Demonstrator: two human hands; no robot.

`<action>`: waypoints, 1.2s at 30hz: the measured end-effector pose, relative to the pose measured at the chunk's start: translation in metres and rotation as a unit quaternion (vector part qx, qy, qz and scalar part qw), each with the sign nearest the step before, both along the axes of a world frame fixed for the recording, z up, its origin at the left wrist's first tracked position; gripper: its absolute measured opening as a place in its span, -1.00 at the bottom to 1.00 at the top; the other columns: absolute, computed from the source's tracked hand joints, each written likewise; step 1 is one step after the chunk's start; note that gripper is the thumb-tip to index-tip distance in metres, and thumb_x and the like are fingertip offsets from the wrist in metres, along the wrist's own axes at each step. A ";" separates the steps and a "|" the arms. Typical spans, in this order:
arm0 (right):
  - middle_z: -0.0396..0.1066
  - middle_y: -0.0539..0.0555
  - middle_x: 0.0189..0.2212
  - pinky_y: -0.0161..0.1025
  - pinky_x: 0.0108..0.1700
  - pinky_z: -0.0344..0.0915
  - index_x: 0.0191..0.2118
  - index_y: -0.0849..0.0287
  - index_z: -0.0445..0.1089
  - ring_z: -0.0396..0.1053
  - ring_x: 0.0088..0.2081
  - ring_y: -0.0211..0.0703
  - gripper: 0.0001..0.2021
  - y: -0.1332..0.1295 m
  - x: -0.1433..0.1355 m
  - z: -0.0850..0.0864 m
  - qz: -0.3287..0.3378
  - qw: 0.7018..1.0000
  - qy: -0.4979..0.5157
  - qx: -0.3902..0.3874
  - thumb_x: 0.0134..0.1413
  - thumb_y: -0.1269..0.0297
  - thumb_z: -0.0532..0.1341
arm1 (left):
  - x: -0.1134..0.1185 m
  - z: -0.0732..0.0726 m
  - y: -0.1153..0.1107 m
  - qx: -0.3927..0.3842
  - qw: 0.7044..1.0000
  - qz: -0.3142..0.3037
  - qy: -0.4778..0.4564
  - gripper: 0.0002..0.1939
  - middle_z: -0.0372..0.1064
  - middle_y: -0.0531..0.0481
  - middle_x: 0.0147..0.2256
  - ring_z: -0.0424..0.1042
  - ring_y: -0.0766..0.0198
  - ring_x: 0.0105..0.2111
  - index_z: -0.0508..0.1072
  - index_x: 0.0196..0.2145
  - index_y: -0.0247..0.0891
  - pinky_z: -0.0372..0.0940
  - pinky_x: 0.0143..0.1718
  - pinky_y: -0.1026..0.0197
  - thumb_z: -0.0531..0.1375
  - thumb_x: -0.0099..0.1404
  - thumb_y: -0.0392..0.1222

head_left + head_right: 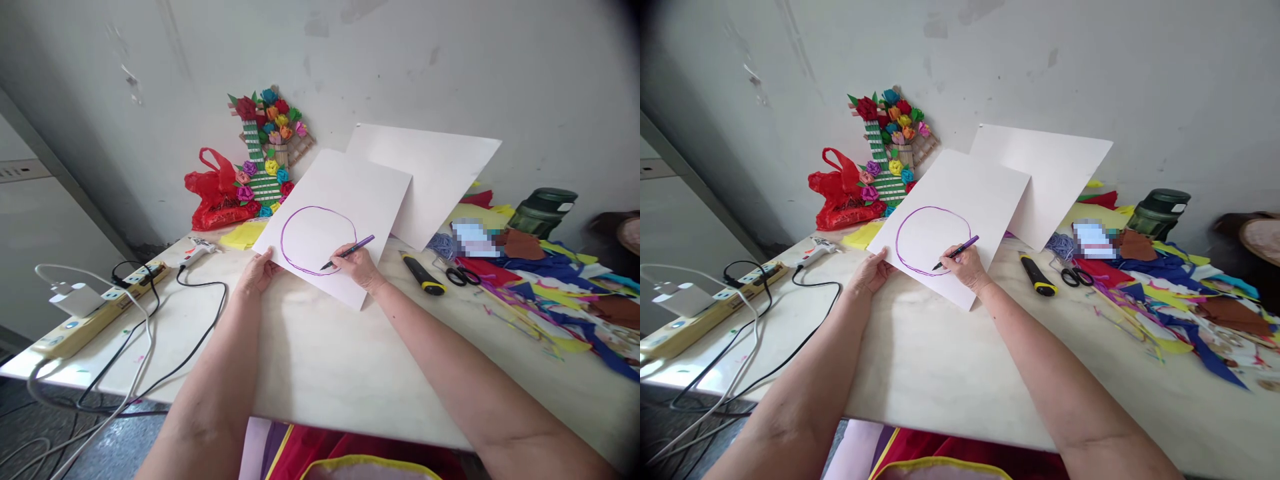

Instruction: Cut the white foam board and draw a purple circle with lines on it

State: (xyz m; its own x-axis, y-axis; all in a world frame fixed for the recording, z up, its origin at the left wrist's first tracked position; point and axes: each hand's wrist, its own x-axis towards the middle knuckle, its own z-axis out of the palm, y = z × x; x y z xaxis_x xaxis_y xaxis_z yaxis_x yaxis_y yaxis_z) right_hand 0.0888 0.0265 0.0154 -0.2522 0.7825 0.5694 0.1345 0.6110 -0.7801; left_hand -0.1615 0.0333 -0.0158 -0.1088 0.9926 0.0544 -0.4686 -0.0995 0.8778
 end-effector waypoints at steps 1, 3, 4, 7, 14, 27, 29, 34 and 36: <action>0.37 0.01 -0.66 -0.27 -0.35 0.28 -0.60 0.21 0.38 0.34 -0.52 -0.23 -0.90 -0.001 0.002 0.002 0.004 1.000 -0.003 -0.004 -0.19 0.34 0.19 | 0.000 0.000 0.000 0.001 1.000 0.002 -0.001 -0.83 0.44 -0.04 -0.47 0.42 0.32 -0.56 0.35 -0.23 -0.36 0.38 -0.55 0.30 0.09 0.21 -0.26; 0.37 0.01 -0.65 -0.28 -0.36 0.27 -0.62 0.21 0.38 0.34 -0.51 -0.23 -0.90 -0.002 0.003 0.005 0.008 1.000 -0.015 -0.007 -0.20 0.36 0.18 | 0.000 0.000 0.000 0.002 1.000 0.005 -0.002 -0.83 0.44 -0.04 -0.47 0.43 0.31 -0.55 0.35 -0.24 -0.36 0.39 -0.53 0.28 0.10 0.21 -0.26; 0.37 0.01 -0.65 -0.28 -0.36 0.27 -0.63 0.21 0.37 0.34 -0.51 -0.23 -0.89 -0.003 0.003 0.006 0.008 1.000 -0.022 -0.006 -0.21 0.36 0.18 | 0.000 0.000 0.000 0.001 1.000 0.006 -0.001 -0.83 0.45 -0.04 -0.46 0.43 0.31 -0.54 0.36 -0.23 -0.36 0.40 -0.52 0.28 0.10 0.21 -0.26; 0.37 0.00 -0.66 -0.29 -0.34 0.26 -0.66 0.20 0.36 0.34 -0.50 -0.23 -0.88 -0.005 0.002 0.007 0.005 0.999 -0.041 -0.004 -0.23 0.36 0.18 | 0.000 0.001 -0.001 -0.006 1.000 0.012 0.001 -0.81 0.44 -0.05 -0.46 0.43 0.31 -0.53 0.35 -0.22 -0.36 0.40 -0.49 0.27 0.10 0.20 -0.26; 0.35 -0.02 -0.69 -0.30 -0.35 0.23 -0.64 0.20 0.34 0.31 -0.52 -0.26 -0.87 -0.005 0.002 0.005 -0.001 0.998 -0.051 -0.032 -0.20 0.32 0.17 | 0.001 0.003 -0.002 -0.002 1.000 0.007 -0.011 -0.84 0.44 -0.03 -0.46 0.43 0.31 -0.54 0.35 -0.24 -0.35 0.39 -0.53 0.28 0.10 0.20 -0.29; 0.35 -0.02 -0.69 -0.28 -0.36 0.22 -0.66 0.20 0.33 0.30 -0.56 -0.27 -0.86 -0.001 0.001 0.002 -0.012 0.998 -0.056 -0.022 -0.20 0.32 0.17 | 0.001 0.002 -0.002 0.001 1.000 0.002 -0.012 -0.82 0.45 -0.04 -0.45 0.43 0.31 -0.54 0.35 -0.21 -0.35 0.39 -0.50 0.29 0.09 0.20 -0.30; 0.35 -0.01 -0.69 -0.28 -0.35 0.23 -0.65 0.20 0.33 0.31 -0.56 -0.28 -0.86 -0.001 0.002 0.001 -0.014 0.998 -0.060 -0.018 -0.20 0.32 0.17 | 0.001 0.002 -0.001 0.002 1.000 0.002 -0.011 -0.82 0.45 -0.04 -0.45 0.43 0.31 -0.54 0.34 -0.21 -0.35 0.39 -0.50 0.28 0.09 0.20 -0.29; 0.35 -0.02 -0.70 -0.28 -0.33 0.24 -0.65 0.19 0.34 0.31 -0.55 -0.27 -0.86 0.001 0.002 0.000 -0.018 0.997 -0.072 -0.010 -0.19 0.32 0.16 | 0.000 0.000 0.000 -0.002 1.000 0.006 -0.004 -0.77 0.45 -0.05 -0.44 0.44 0.31 -0.52 0.33 -0.16 -0.34 0.40 -0.45 0.27 0.11 0.20 -0.26; 0.34 -0.02 -0.71 -0.28 -0.32 0.24 -0.66 0.19 0.34 0.32 -0.54 -0.26 -0.85 0.001 0.002 0.001 -0.019 0.997 -0.075 -0.008 -0.18 0.32 0.16 | 0.000 0.000 0.000 -0.001 1.000 0.005 -0.005 -0.76 0.45 -0.06 -0.42 0.44 0.31 -0.51 0.33 -0.16 -0.35 0.40 -0.43 0.26 0.11 0.20 -0.27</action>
State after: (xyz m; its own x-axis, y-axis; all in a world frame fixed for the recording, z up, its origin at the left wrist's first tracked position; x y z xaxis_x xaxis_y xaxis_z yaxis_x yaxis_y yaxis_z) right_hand 0.0906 0.0275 0.0159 -0.3030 0.8020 0.5147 0.2733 0.5905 -0.7593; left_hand -0.1615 0.0328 -0.0155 -0.1195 0.9915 0.0515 -0.4765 -0.1027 0.8731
